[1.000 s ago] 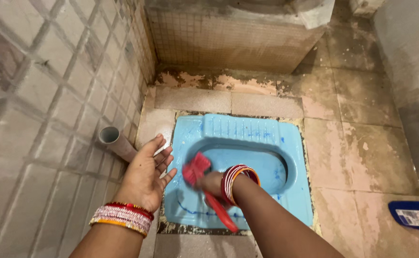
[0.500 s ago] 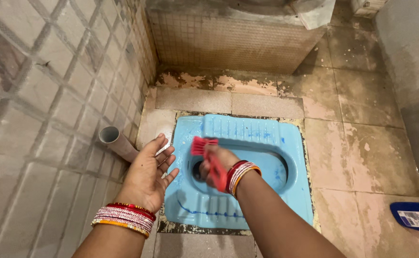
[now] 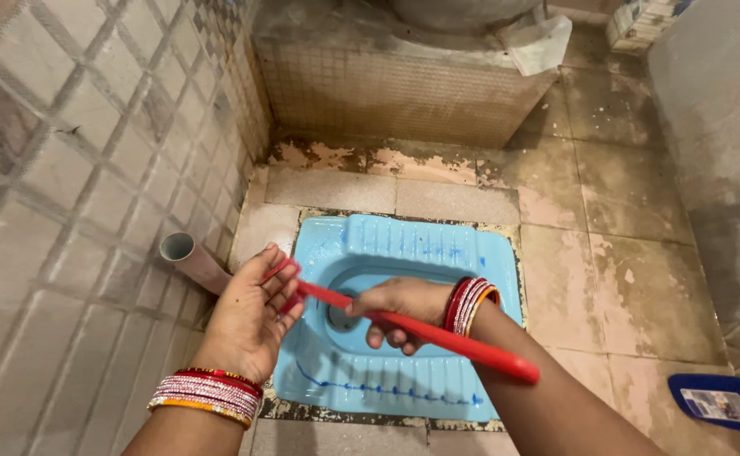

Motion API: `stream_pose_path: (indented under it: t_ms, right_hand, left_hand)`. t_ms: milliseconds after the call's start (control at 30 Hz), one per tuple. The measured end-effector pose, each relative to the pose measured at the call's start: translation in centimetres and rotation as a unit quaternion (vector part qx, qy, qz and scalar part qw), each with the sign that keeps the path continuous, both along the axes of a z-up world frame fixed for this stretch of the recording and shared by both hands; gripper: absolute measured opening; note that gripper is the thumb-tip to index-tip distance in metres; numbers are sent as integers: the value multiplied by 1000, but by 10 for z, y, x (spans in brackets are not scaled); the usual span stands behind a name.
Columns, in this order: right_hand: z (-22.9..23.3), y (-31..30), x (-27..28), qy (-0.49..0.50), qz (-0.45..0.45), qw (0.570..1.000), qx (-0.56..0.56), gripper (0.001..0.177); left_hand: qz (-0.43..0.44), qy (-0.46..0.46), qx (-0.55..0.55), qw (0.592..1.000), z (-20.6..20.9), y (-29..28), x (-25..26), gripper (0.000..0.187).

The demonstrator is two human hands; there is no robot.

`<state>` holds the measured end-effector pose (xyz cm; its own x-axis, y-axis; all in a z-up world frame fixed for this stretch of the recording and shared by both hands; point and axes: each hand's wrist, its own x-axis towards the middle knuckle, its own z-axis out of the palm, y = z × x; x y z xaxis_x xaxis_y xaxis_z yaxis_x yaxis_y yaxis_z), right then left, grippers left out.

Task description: The person applies a liquid cleaner from a blue bottle into a blue squat toilet and سپس scrubs the inside and outside of the bowl using a red brush.

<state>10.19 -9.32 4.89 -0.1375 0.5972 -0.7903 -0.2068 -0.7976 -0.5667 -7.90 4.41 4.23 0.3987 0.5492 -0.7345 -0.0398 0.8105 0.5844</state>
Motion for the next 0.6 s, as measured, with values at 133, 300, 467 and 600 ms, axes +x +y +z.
stream_pose_path:
  t_ms: [133, 300, 467, 600]
  right_hand:
    - [-20, 5, -2, -125, -22, 992, 20, 46]
    - [-65, 0, -17, -306, -93, 947, 11, 61]
    - [-70, -15, -40, -334, 5, 942, -28, 72]
    - [-60, -21, -58, -287, 108, 950, -55, 74]
  left_hand:
    - [11, 16, -1, 1000, 4, -8, 2, 34]
    - [26, 39, 2, 999, 3, -23, 4, 35]
    - [46, 36, -7, 998, -7, -39, 2, 36]
    - [69, 37, -7, 997, -18, -47, -1, 34]
